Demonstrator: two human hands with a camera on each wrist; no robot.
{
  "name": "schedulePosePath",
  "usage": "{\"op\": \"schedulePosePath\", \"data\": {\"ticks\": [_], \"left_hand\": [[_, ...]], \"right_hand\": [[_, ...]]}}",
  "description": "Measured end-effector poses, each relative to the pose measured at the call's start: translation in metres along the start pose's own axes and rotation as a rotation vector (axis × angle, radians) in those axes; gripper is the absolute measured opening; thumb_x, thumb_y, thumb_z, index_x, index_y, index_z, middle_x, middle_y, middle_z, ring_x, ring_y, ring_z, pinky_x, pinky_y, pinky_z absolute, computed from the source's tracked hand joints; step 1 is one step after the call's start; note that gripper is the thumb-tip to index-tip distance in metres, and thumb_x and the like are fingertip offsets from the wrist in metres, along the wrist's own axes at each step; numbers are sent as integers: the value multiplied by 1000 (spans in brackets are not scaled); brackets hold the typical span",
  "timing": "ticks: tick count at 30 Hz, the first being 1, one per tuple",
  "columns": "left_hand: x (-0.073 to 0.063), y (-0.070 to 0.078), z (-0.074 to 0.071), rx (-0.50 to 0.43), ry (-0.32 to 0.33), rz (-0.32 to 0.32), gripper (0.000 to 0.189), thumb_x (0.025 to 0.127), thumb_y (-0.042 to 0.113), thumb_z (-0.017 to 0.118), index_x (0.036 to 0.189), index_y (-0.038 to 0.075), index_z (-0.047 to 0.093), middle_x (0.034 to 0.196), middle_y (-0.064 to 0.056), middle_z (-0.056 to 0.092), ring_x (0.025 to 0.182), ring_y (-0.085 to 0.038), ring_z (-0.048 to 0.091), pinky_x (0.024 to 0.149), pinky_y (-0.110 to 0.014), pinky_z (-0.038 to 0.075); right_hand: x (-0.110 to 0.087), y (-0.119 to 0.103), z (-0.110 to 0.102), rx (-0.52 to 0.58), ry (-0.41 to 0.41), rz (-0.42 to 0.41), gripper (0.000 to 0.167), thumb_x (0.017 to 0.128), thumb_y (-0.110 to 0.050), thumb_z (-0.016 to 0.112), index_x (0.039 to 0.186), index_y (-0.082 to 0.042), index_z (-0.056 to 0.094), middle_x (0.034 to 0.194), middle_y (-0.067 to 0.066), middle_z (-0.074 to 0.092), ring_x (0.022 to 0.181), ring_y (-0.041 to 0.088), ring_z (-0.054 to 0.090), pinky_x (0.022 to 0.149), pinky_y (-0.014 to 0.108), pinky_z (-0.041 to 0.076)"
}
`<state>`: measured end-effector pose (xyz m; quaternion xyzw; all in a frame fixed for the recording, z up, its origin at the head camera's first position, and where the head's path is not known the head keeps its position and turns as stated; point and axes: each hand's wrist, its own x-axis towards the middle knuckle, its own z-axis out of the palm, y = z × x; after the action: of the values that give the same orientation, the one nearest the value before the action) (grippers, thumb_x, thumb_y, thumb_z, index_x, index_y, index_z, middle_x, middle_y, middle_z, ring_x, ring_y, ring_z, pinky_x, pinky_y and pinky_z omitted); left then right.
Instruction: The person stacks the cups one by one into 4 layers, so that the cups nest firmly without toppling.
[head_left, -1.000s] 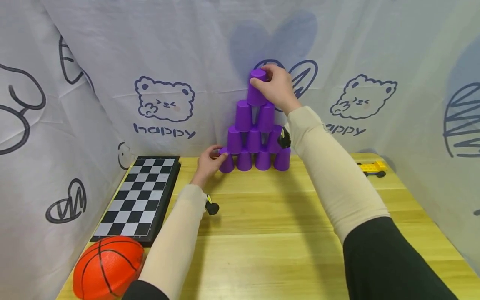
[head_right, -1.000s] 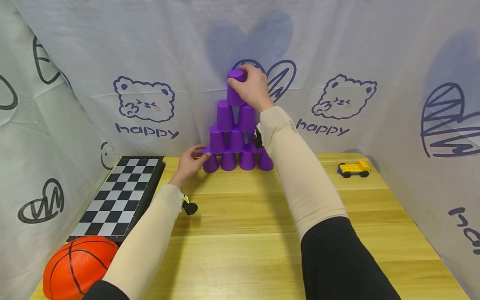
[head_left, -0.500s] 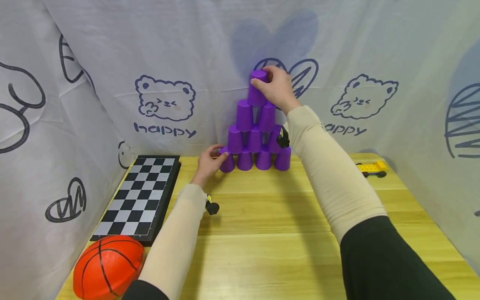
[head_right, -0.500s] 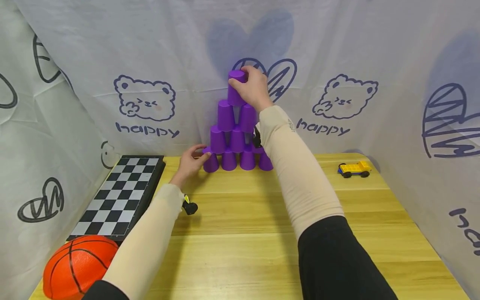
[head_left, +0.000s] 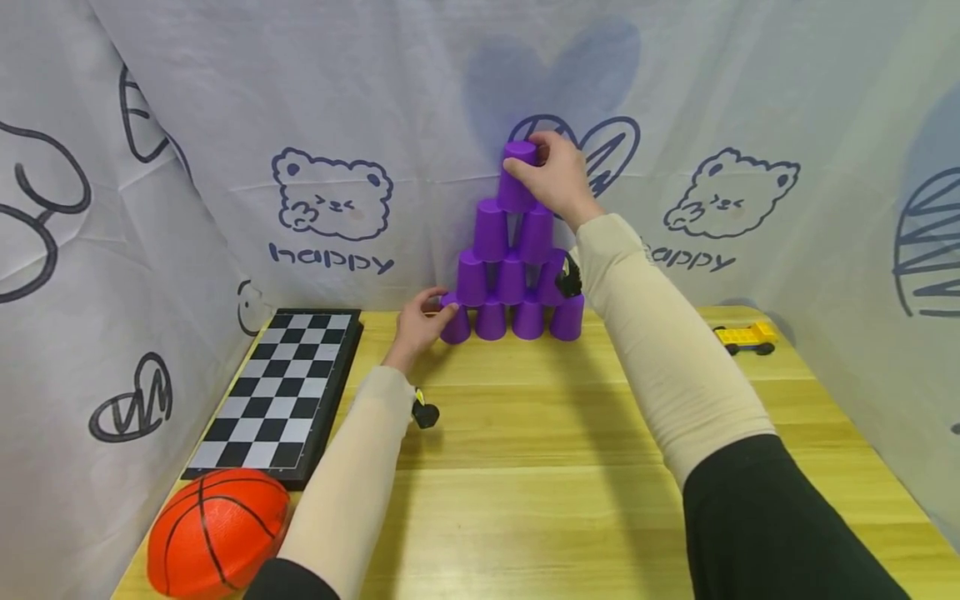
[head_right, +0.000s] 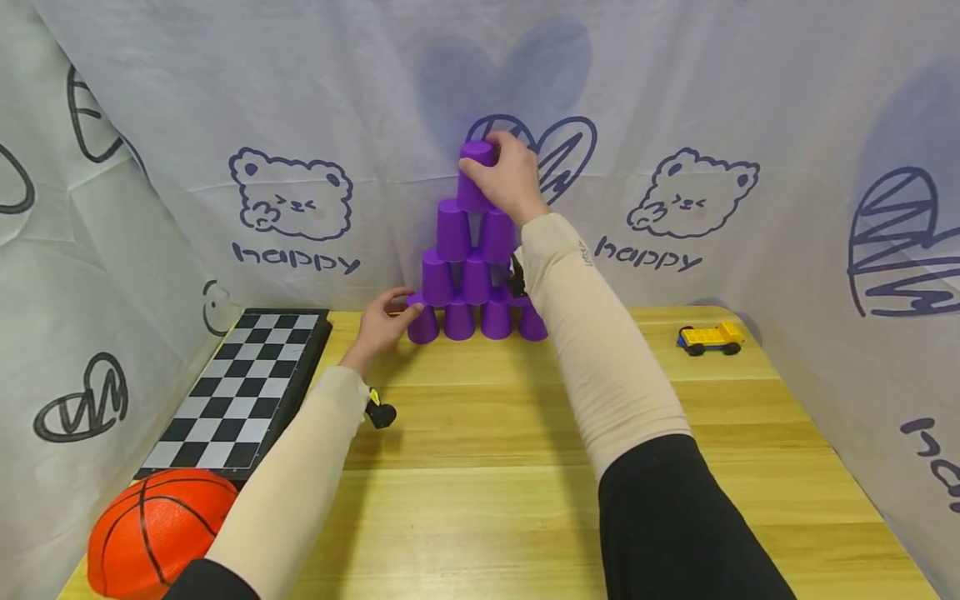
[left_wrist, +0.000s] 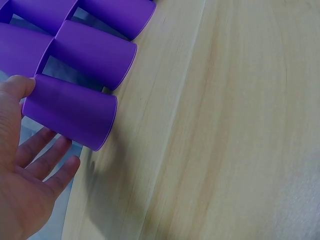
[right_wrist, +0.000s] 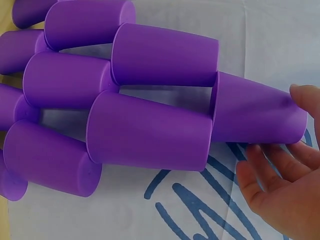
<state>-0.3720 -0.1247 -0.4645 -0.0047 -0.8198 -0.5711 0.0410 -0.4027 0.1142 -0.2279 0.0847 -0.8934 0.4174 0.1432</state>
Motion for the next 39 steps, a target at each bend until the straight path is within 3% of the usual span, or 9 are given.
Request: {"op": "schedulePosePath", "data": {"ticks": [10, 17, 21, 27, 39], "left_hand": [[1, 2, 2, 1, 13, 0, 46, 99, 28, 73, 142, 13, 62, 138, -23, 67, 129, -37, 64, 106, -51, 58], [1, 1, 0, 8, 20, 2, 47, 99, 28, 73, 142, 13, 62, 137, -24, 67, 129, -38, 64, 106, -51, 57], [0, 2, -2, 21, 16, 3, 47, 99, 28, 73, 142, 13, 62, 136, -24, 67, 128, -39, 64, 105, -51, 58], [2, 3, -3, 47, -3, 15, 48, 99, 29, 72, 143, 12, 61, 136, -24, 68, 128, -38, 64, 105, -51, 57], [1, 4, -19, 103, -52, 54, 51, 101, 28, 69, 146, 6, 58, 141, -26, 63, 129, -42, 62, 110, -53, 53]], "right_hand": [[-7, -3, -5, 10, 23, -1, 68, 98, -45, 70, 156, -14, 49, 149, 9, 62, 136, 20, 59, 114, 31, 48], [-14, -3, -12, 39, 72, -45, 65, 98, -45, 71, 152, -14, 53, 144, 11, 64, 127, 23, 63, 109, 34, 52], [-19, 1, -18, 39, 63, -29, 66, 98, -48, 69, 154, -17, 52, 148, 9, 61, 129, 22, 61, 107, 35, 52], [-27, 20, -25, 50, 82, -40, 66, 98, -47, 70, 153, -14, 52, 149, 11, 60, 127, 24, 59, 101, 38, 54], [-44, 64, -29, 47, 80, -63, 62, 99, -40, 72, 147, -5, 56, 146, 18, 61, 130, 34, 59, 111, 46, 50]]}}
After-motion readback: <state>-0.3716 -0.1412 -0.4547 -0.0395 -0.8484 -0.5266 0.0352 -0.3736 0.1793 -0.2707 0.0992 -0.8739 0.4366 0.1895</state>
